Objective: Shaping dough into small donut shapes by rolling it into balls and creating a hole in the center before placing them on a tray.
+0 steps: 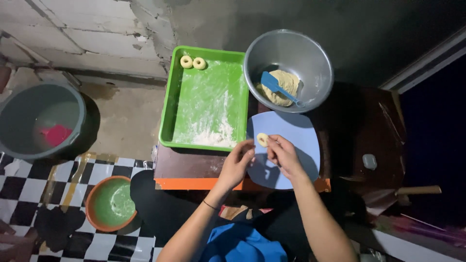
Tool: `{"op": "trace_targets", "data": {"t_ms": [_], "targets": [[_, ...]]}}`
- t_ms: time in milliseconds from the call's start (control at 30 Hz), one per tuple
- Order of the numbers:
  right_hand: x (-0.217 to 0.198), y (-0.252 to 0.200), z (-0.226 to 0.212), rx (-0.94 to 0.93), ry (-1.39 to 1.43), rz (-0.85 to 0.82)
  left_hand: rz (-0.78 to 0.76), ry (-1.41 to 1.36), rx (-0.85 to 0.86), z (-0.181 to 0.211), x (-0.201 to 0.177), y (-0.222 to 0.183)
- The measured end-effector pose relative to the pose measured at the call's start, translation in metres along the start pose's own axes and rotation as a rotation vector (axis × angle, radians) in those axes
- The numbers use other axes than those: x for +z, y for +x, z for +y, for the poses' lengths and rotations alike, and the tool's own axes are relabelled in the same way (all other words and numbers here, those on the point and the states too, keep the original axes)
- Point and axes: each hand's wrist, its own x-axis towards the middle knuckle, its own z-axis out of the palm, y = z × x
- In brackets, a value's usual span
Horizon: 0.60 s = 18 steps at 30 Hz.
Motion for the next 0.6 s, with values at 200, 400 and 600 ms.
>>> {"op": "trace_targets", "data": {"t_ms": [200, 400, 600], "targets": [[0.009, -0.036, -0.049, 0.152, 0.508, -0.128, -0.081, -0.106, 0.094, 0.012, 0.001, 0.009], [-0.014, -0.090, -0.106, -0.287, -0.123, 0.083, -0.010, -0.390, 0.036, -0.003, 0.003, 0.018], [-0.127, -0.047, 0.074, -0.461, -0.237, 0.064, 0.007, -0.757, -0.112, -0.005, -0.002, 0.024]]}}
